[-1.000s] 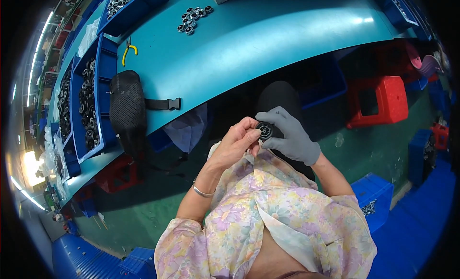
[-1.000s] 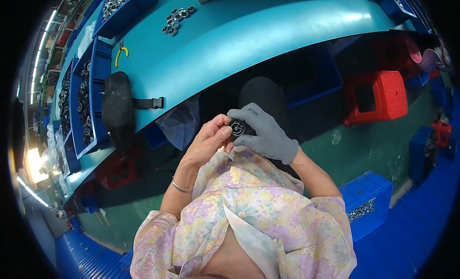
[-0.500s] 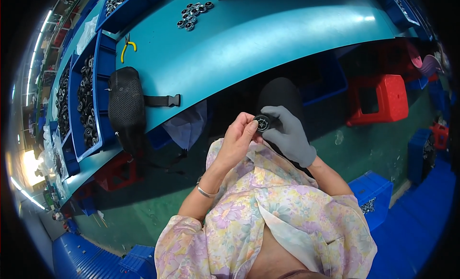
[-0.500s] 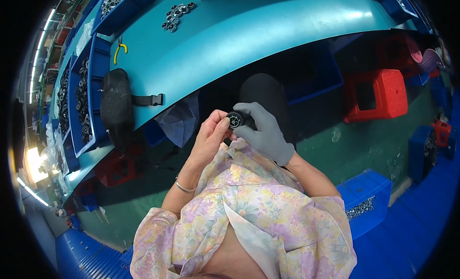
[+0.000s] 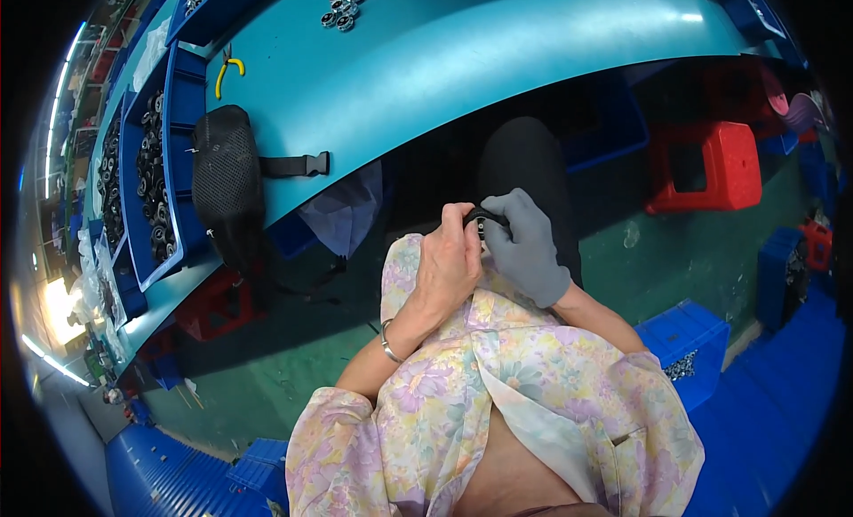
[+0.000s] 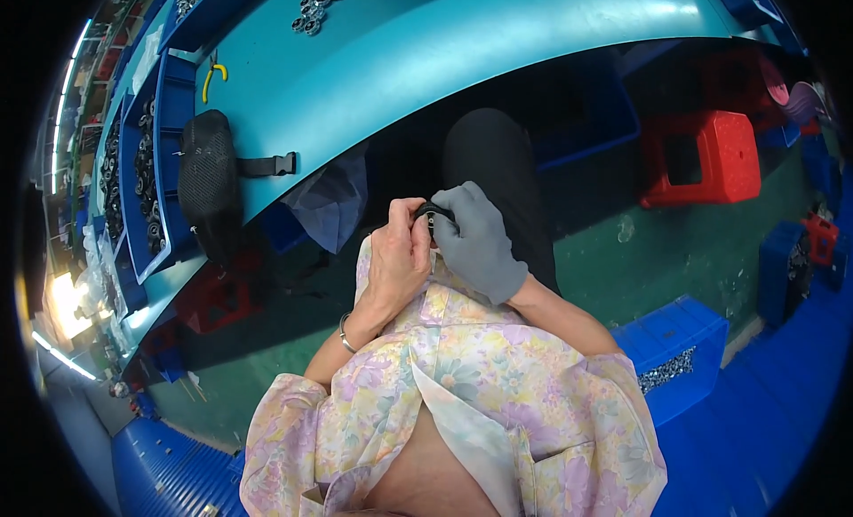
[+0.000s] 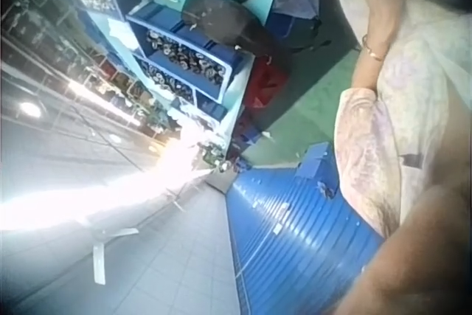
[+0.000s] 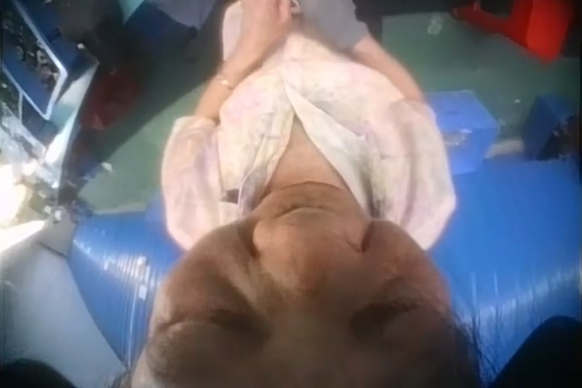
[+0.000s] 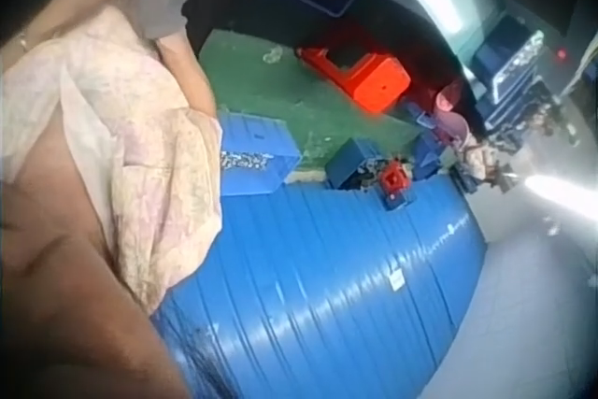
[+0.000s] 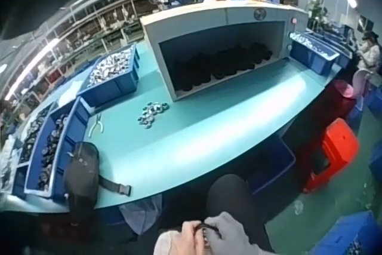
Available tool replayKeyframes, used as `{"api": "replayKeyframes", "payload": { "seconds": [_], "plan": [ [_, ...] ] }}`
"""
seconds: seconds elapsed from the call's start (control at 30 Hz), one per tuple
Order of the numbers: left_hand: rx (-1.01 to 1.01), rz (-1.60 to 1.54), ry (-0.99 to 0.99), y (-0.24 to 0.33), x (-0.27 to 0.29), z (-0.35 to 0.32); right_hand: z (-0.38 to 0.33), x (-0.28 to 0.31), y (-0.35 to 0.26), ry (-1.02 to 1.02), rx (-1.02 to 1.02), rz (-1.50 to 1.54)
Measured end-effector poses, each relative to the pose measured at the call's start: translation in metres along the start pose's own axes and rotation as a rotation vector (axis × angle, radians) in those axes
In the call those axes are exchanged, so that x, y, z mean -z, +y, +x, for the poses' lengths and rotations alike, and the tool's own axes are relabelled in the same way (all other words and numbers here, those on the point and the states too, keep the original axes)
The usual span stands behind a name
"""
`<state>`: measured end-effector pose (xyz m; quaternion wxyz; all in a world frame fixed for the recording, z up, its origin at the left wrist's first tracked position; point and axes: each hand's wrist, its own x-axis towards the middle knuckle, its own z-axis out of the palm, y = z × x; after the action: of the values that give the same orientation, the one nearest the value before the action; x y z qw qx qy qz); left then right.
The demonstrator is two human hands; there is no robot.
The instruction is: Assembling fidget spinners by inserting bearings into plastic frames on a factory production line.
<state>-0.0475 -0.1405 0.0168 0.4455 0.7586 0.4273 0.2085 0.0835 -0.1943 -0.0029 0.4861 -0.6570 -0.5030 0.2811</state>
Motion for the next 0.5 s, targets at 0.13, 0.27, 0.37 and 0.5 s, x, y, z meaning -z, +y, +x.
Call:
{"api": "replayKeyframes", "payload": {
  "seconds": [0.13, 0.27, 0.37, 0.5],
  "plan": [
    [0.223, -0.289, -0.014, -0.008, 0.003, 0.007, 0.0, -0.005, 0.013, -0.03, -0.082, 0.088],
    [0.452, -0.818, -0.252, -0.024, 0.022, 0.015, 0.007, 0.02, 0.014, -0.283, -0.091, 0.295],
    [0.485, -0.915, -0.358, -0.024, 0.024, 0.015, 0.014, 0.03, 0.008, -0.352, 0.072, 0.14],
    [0.531, -1.121, -0.46, -0.03, 0.019, 0.013, 0.018, 0.032, 0.003, -0.383, 0.124, 0.094]
  ]
}}
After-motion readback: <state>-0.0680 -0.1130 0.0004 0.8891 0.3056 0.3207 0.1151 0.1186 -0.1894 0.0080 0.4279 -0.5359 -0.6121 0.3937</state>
